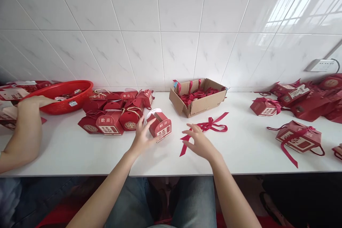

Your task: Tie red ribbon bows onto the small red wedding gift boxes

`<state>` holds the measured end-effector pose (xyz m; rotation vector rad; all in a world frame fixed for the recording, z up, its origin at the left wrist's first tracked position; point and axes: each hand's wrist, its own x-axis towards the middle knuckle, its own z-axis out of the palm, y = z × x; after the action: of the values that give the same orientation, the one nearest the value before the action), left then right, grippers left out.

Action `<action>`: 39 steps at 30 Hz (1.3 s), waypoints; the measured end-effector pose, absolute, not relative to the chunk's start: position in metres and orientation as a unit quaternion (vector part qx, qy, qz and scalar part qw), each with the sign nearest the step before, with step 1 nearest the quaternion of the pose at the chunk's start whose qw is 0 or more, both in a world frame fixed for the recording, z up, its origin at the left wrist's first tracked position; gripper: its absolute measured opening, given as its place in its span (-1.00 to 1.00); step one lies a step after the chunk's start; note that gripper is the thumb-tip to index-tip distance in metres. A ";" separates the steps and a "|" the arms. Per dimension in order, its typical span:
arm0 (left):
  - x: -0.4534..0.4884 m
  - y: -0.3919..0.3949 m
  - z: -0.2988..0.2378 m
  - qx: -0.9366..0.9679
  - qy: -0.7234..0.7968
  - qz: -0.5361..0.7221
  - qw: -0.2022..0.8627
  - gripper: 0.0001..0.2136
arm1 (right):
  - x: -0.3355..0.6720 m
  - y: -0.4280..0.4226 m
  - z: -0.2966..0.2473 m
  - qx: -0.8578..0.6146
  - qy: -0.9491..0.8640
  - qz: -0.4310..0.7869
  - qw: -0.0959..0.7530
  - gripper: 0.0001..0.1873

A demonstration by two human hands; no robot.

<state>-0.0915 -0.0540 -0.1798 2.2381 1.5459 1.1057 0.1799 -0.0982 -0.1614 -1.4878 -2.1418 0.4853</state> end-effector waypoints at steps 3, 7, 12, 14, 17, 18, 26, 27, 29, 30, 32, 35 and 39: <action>-0.078 -0.031 -0.178 0.776 0.531 0.333 0.067 -0.24 | 0.165 -0.109 -0.180 -0.520 -0.776 0.211 0.286 -0.69; -0.075 -0.025 -0.188 0.773 0.536 0.328 0.090 -0.39 | 0.163 -0.123 -0.215 -0.545 -0.737 0.224 0.331 -0.67; -0.080 -0.031 -0.196 0.775 0.525 0.337 0.102 -0.55 | 0.167 -0.133 -0.246 -0.574 -0.713 0.206 0.346 -0.58; -0.082 -0.036 -0.195 0.778 0.516 0.345 0.097 -0.56 | 0.167 -0.134 -0.250 -0.570 -0.728 0.196 0.326 -0.52; -0.084 -0.047 -0.196 0.774 0.509 0.361 0.107 -0.60 | 0.166 -0.133 -0.251 -0.564 -0.746 0.209 0.287 -0.51; -0.085 -0.052 -0.197 0.772 0.508 0.366 0.111 -0.61 | 0.165 -0.132 -0.251 -0.563 -0.748 0.217 0.278 -0.55; -0.085 -0.077 -0.206 0.735 0.509 0.421 0.155 -0.68 | 0.155 -0.129 -0.251 -0.567 -0.725 0.175 0.351 -0.79; -0.083 -0.079 -0.206 0.727 0.513 0.428 0.161 -0.69 | 0.154 -0.129 -0.248 -0.562 -0.716 0.175 0.374 -0.79; -0.080 -0.080 -0.207 0.710 0.521 0.442 0.172 -0.70 | 0.153 -0.128 -0.239 -0.555 -0.680 0.197 0.437 -0.78; -0.078 -0.081 -0.207 0.703 0.525 0.446 0.176 -0.70 | 0.153 -0.127 -0.233 -0.552 -0.652 0.214 0.473 -0.78; -0.076 -0.081 -0.208 0.694 0.532 0.452 0.177 -0.71 | 0.153 -0.125 -0.218 -0.547 -0.589 0.246 0.542 -0.76; -0.074 -0.082 -0.211 0.688 0.541 0.452 0.171 -0.72 | 0.151 -0.121 -0.197 -0.531 -0.517 0.258 0.620 -0.75; -0.074 -0.082 -0.215 0.693 0.542 0.453 0.146 -0.71 | 0.140 -0.114 -0.180 -0.509 -0.494 0.264 0.654 -0.76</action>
<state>-0.0739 -0.0819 -0.2153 1.9936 1.5609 1.3034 0.1404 -0.1143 -0.1799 -1.1546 -1.1204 0.5988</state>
